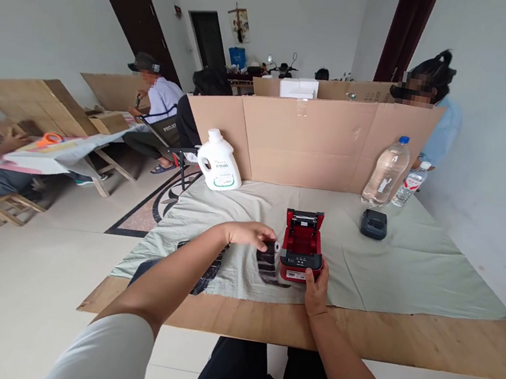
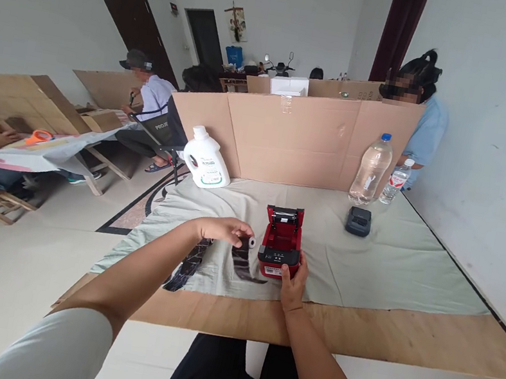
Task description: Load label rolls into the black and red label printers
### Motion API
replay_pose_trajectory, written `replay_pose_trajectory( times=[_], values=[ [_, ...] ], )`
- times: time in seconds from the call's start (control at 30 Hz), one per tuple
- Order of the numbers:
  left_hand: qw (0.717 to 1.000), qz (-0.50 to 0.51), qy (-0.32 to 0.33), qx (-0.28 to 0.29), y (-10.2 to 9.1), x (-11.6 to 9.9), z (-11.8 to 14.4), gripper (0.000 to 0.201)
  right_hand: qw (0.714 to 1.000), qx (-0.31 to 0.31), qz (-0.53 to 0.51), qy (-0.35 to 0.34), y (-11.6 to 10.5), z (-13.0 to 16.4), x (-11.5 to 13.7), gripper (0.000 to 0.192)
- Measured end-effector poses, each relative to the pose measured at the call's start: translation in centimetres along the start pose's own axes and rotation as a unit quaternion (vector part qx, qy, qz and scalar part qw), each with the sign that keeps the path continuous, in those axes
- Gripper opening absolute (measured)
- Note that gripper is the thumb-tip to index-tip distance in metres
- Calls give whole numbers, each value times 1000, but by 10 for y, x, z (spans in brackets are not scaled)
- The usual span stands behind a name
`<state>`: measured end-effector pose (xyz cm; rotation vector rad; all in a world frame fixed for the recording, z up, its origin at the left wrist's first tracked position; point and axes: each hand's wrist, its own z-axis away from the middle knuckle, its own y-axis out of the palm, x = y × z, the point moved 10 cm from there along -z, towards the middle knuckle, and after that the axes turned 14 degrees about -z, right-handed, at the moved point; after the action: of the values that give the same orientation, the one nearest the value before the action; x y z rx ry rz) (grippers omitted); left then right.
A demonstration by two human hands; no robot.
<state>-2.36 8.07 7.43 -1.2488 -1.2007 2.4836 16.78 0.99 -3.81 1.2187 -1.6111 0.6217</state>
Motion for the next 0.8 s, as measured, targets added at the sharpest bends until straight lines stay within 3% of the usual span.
replay_pose_trajectory(
  times=[0.07,0.13,0.23,0.33,0.47,0.8],
  values=[
    [997,55,52,5,-4,-26,-14,38,1000,1,5,0,0,0,1,61],
    [997,32,65,-18,-3,-40,-37,38,1000,3,8,2,0,0,1,61],
    [989,-123,25,-83,4,-42,-75,41,1000,7,5,0,-1,0,0,61],
    [950,-284,-41,-121,11,-37,-101,40,1000,8,7,0,-1,1,-2,61],
    [918,-363,-104,-123,19,-32,-112,36,1000,6,9,-2,0,1,-3,60],
    [888,-413,-154,-134,22,-29,-122,28,1000,5,15,-13,0,1,-2,64]
  ],
)
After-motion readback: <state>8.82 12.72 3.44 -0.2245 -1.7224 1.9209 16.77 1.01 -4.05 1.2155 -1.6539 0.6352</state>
